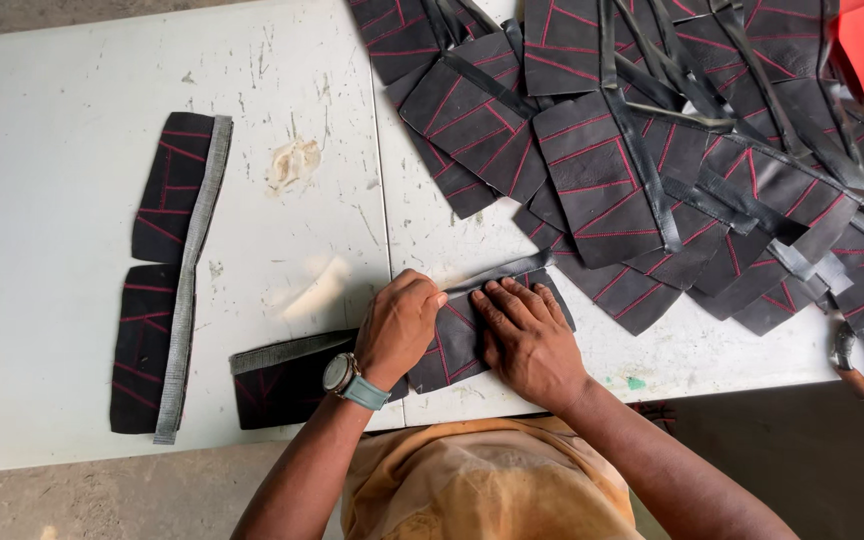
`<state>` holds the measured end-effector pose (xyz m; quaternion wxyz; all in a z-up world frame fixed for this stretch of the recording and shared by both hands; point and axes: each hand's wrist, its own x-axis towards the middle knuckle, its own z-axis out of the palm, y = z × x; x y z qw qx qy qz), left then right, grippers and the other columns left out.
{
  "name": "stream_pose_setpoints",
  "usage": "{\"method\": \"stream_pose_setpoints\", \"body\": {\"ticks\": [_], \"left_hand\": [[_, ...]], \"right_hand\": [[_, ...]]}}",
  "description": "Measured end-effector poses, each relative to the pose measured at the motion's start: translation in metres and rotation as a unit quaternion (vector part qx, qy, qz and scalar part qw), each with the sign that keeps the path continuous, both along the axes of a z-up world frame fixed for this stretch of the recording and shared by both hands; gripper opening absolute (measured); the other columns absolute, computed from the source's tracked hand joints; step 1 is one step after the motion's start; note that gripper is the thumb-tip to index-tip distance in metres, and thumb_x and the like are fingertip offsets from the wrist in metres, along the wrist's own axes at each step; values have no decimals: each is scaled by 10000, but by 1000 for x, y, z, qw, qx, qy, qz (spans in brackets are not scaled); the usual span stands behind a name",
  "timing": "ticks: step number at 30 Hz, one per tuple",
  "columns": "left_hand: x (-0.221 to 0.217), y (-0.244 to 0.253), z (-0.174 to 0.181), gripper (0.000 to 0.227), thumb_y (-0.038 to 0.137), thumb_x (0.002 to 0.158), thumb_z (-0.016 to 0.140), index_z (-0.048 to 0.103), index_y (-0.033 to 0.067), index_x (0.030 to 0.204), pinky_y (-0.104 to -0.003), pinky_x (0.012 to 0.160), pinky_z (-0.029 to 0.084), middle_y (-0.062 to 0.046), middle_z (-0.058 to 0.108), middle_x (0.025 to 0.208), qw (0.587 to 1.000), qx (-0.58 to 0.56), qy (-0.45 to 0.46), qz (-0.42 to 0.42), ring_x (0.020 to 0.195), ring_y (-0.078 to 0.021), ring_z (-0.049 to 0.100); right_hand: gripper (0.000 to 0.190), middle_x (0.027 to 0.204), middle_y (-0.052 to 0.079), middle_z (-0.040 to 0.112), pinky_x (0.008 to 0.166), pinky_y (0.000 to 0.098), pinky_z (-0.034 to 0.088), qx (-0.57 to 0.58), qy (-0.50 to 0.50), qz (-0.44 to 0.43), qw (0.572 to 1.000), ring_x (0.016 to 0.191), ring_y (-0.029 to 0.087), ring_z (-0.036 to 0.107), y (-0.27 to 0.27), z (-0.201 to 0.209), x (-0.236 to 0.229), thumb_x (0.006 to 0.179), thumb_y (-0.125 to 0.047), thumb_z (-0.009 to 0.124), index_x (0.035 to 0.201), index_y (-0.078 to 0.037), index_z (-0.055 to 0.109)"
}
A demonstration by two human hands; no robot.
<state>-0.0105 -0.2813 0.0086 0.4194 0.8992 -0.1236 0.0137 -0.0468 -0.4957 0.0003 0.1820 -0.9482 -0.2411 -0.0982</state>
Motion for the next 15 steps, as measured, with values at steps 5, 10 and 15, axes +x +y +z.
{"method": "stream_pose_setpoints", "body": {"ticks": [5, 10, 15], "left_hand": [[16, -7, -1, 167, 114, 887, 713, 665, -1, 776, -478, 741, 533, -170, 675, 879, 998, 63, 28, 2, 819, -383, 668], [13, -4, 3, 186, 125, 893, 722, 666, -21, 793, -486, 749, 531, -198, 665, 906, 995, 76, 60, 8, 835, -401, 663], [-1, 25, 4, 104, 80, 890, 694, 686, -20, 866, -480, 758, 534, -184, 691, 919, 999, -5, -8, -37, 861, -396, 672]], "right_hand": [[622, 1367, 131, 556, 1118, 561, 329, -72, 33, 13, 997, 1301, 329, 489, 10, 17, 8, 824, -251, 681, 1433, -211, 564], [593, 1364, 117, 539, 1139, 554, 336, -124, 176, 8, 977, 1309, 338, 478, 22, 14, 5, 942, -205, 600, 1522, -220, 474], [687, 1396, 132, 562, 1141, 603, 313, -9, 3, 40, 999, 1338, 367, 475, 20, -6, -1, 825, -160, 643, 1500, -211, 523]]}}
